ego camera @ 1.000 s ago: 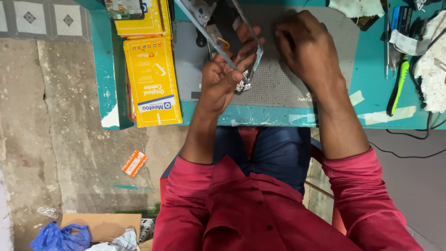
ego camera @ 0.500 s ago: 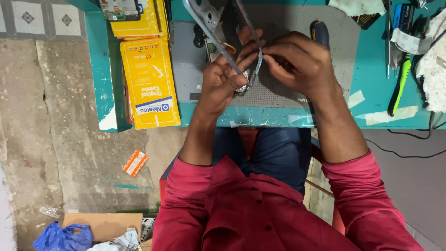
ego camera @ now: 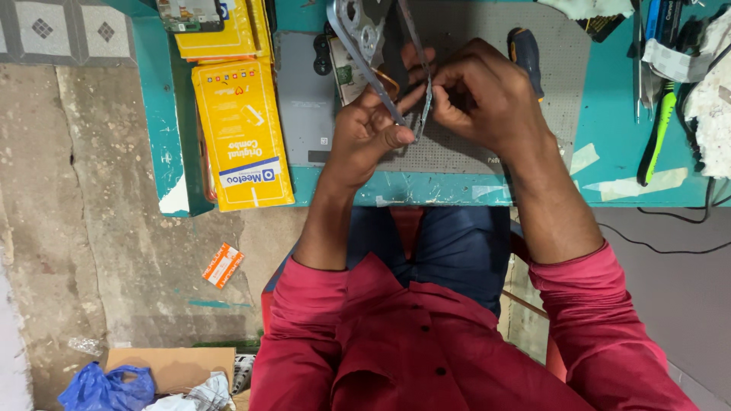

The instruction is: The person disassembles a smartphone, removes the battery, and cleans the internal frame using a yellow box. They then reinsert the battery and connect internal components using a metal tool.

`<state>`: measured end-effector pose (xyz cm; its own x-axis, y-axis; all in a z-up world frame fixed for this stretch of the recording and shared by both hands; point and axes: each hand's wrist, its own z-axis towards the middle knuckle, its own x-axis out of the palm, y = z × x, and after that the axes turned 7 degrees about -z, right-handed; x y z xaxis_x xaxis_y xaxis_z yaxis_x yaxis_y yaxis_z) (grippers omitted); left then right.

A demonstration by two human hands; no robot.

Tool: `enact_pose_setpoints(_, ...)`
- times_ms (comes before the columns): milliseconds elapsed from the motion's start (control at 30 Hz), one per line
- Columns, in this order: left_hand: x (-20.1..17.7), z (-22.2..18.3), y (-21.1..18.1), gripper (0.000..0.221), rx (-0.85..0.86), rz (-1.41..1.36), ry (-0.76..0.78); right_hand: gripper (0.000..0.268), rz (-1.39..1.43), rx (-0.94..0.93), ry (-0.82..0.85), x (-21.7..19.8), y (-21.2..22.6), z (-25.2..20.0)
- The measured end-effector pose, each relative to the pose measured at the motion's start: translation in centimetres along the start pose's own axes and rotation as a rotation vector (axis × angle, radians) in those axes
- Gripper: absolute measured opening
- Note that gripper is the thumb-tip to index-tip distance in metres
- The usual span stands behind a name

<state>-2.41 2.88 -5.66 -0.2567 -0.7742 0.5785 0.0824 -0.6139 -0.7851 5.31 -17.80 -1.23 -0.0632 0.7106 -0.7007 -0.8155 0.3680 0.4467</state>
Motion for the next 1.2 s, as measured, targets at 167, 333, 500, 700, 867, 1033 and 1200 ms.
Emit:
enact_pose_setpoints(167,0.3,-0.1,-0.7,0.089,-0.025,-0.001,0.020,0.025,-0.028,0.015,0.002,0.8,-0.7,-0.3)
enact_pose_setpoints(333,-0.1,-0.2,0.2,0.079,-0.026,0.026,-0.010,0.025,0.039,0.118,0.023,1.1,-0.7,-0.7)
enact_pose_setpoints(500,0.2,-0.2,-0.5,0.087,-0.033,0.084,-0.014,0.020,0.127,0.269,0.045,1.2,-1.3,-0.6)
enact_pose_setpoints(700,-0.1,-0.1,-0.3,0.079,0.055,0.063,-0.009,0.018,-0.271,0.161,-0.030,0.7,-1.9,0.0)
enact_pose_setpoints(867,-0.6,0.2,0.1,0.063,0.141,-0.072,0.005,0.015,-0.520,0.077,-0.030,0.7,-2.0,0.5)
enact_pose_setpoints(1033,-0.5,0.1,-0.1,0.077,0.129,-0.145,-0.015,0.013,-0.538,0.034,-0.009,-0.1,-1.9,0.3)
enact_pose_setpoints(1200,-0.7,0.3,0.2,0.074,0.132,-0.139,0.001,0.014,-0.563,0.016,-0.018,-0.1,-2.0,0.1)
